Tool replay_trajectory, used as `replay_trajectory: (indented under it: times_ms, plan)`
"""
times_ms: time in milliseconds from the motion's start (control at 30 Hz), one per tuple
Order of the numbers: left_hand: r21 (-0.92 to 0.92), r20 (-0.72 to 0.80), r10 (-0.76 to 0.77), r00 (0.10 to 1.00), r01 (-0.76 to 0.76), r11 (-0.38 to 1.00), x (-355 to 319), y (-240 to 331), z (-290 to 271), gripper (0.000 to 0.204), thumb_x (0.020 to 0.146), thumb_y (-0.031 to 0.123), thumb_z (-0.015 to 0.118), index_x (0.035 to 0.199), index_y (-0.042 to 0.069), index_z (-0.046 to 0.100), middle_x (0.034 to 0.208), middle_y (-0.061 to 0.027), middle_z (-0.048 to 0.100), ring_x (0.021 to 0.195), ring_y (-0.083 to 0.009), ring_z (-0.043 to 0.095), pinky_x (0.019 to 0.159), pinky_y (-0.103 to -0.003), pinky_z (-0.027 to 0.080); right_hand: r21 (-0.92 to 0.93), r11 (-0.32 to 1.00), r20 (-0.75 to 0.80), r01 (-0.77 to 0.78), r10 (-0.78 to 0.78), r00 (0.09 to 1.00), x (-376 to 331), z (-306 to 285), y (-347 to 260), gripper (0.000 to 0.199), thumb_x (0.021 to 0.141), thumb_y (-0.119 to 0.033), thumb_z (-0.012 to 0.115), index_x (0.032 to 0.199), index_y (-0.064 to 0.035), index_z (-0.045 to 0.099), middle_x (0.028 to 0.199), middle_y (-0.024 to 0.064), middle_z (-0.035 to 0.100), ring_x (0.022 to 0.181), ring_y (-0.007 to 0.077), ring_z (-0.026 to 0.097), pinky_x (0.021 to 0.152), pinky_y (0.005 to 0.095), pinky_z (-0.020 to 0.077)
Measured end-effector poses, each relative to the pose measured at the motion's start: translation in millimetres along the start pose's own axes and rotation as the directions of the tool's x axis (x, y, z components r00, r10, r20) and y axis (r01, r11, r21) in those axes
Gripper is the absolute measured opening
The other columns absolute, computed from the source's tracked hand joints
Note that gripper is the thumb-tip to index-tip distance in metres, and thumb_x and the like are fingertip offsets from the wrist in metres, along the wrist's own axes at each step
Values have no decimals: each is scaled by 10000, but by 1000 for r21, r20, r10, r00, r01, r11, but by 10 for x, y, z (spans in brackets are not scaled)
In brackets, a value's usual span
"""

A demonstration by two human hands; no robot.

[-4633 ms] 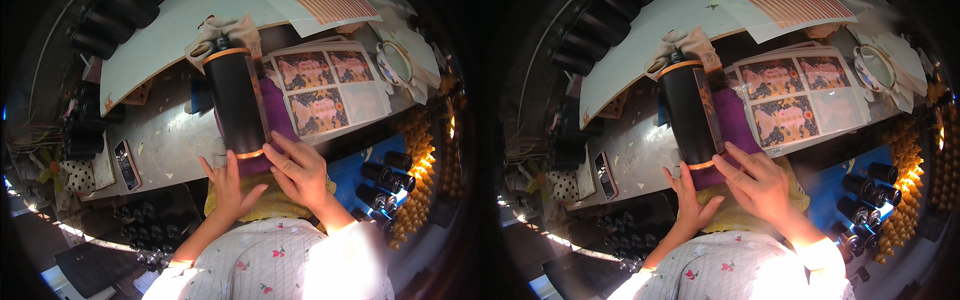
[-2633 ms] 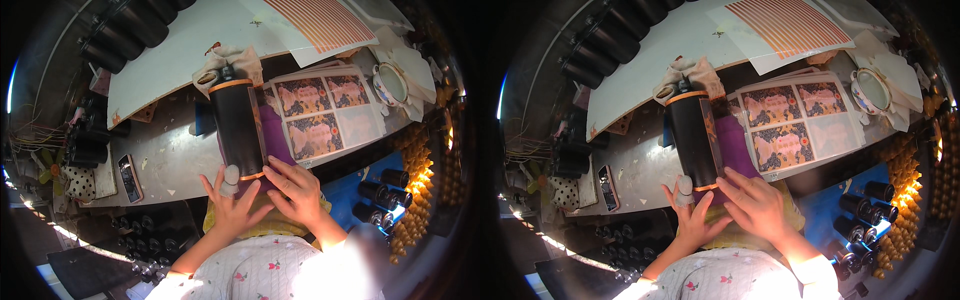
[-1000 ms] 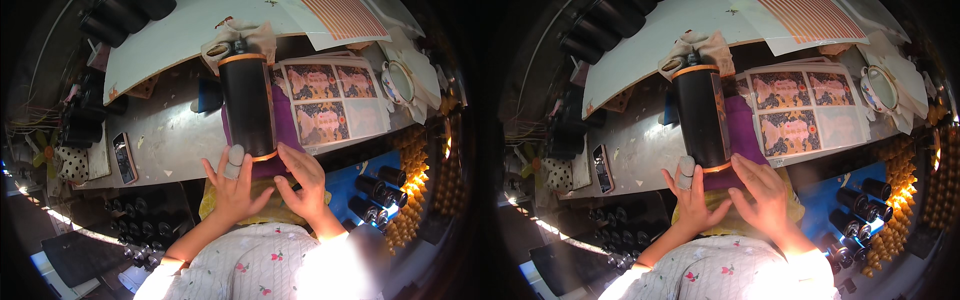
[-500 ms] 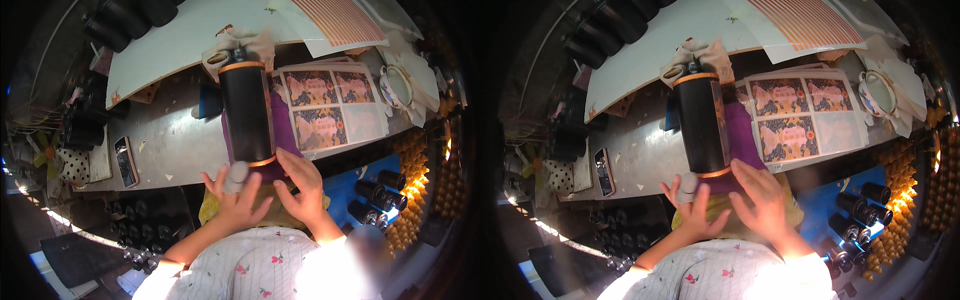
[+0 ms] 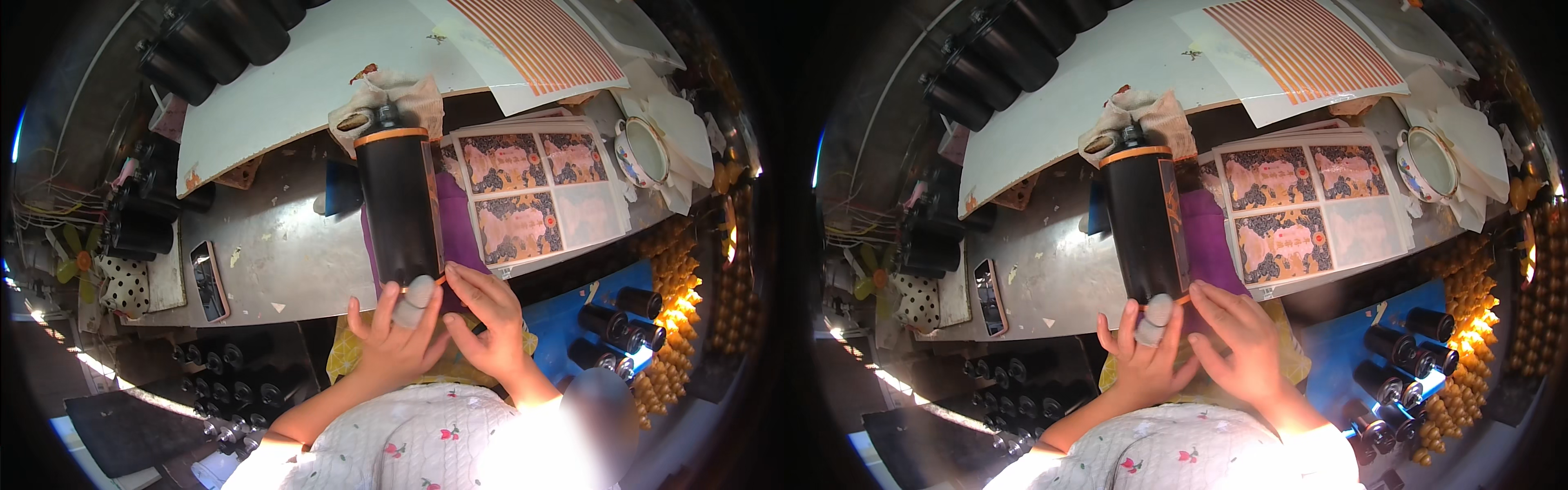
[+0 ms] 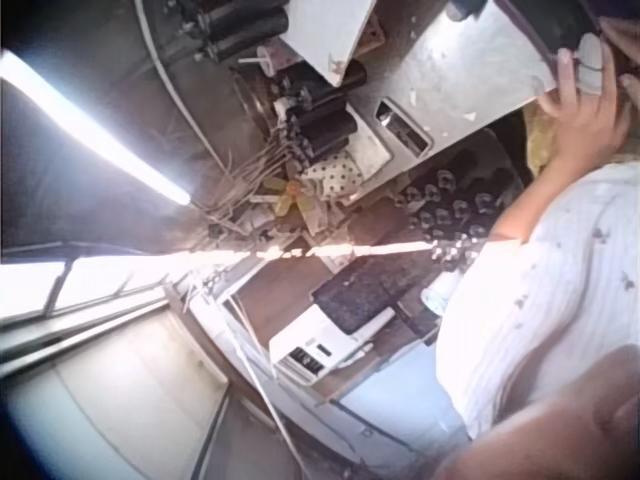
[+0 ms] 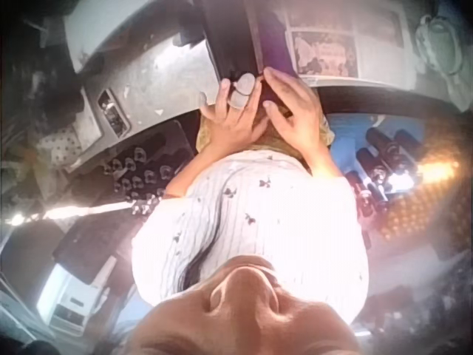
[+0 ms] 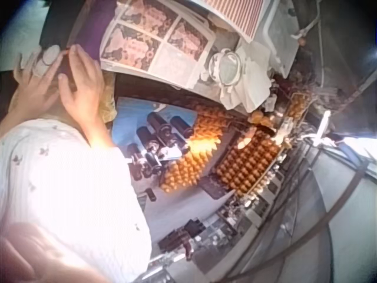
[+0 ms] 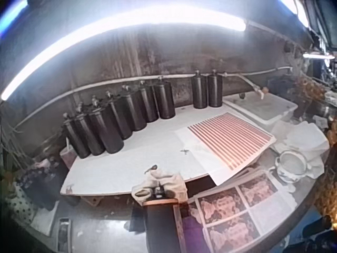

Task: The person applies a thin copper strip around the rim of a black cylindrical container, then smooths it with a green plastic tool. The person repeats this process on multiple cylinders, placing each finished unit into a blue tray.

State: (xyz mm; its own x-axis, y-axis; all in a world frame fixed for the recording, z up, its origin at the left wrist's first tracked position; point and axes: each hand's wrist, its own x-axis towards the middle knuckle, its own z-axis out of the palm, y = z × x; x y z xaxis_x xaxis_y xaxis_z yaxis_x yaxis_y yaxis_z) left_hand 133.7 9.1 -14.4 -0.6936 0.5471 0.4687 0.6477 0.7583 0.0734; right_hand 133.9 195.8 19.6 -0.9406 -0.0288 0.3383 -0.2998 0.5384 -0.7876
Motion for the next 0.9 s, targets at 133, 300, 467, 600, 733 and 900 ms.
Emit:
replay_trajectory:
  times_ms: [133,300,467,600,733,900]
  plan:
    - [-131,24,63,998,-59,990,-50,60,-16,780,774,474,762,1396,50,557,1238,-189,586,1373,-399,328,1116,-732,-7,641,642,32,-421,525,850,-69,-103,5,327,1002,-176,612,1286,-20,663,1225,78,687,888,81,579,734,255,479]
    - [-208,-151,-75,986,42,977,64,-285,-45,939,771,370,818,1491,-26,362,1381,-270,393,1433,-536,219,1093,-770,-31,919,342,-191,-197,823,535,172,-349,112,323,1058,-189,457,1332,-53,561,1168,57,602,945,110,559,806,239,491]
    - [-121,-49,-125,991,118,986,558,-364,-106,943,713,280,825,1524,37,408,1332,-234,513,1474,-603,134,1058,-803,-77,431,837,-190,-338,450,873,252,92,-293,476,833,42,614,1296,-41,541,1186,109,579,1043,206,599,920,332,490]
    - [-137,50,-140,989,146,980,749,-421,-151,1069,616,192,852,1564,91,369,1450,-214,489,1483,-519,244,1106,-756,-69,304,927,-201,-222,290,936,302,210,-353,422,823,28,650,1231,-27,556,1098,140,604,1022,283,627,904,358,495]
    - [-204,131,-109,985,135,970,698,-502,-115,1109,653,267,885,1564,0,311,1412,-237,516,1353,-434,467,1169,-697,26,317,903,-213,-288,364,907,252,197,-252,375,816,41,654,1171,-42,564,1072,126,604,974,262,627,878,342,496]
    - [-351,84,-128,988,149,924,593,-608,39,1166,723,355,861,1572,-65,181,1434,-274,501,1345,-454,476,1196,-671,68,406,841,-202,-357,463,863,163,213,-135,365,821,48,647,1165,-47,568,1053,86,591,957,186,600,867,312,484]
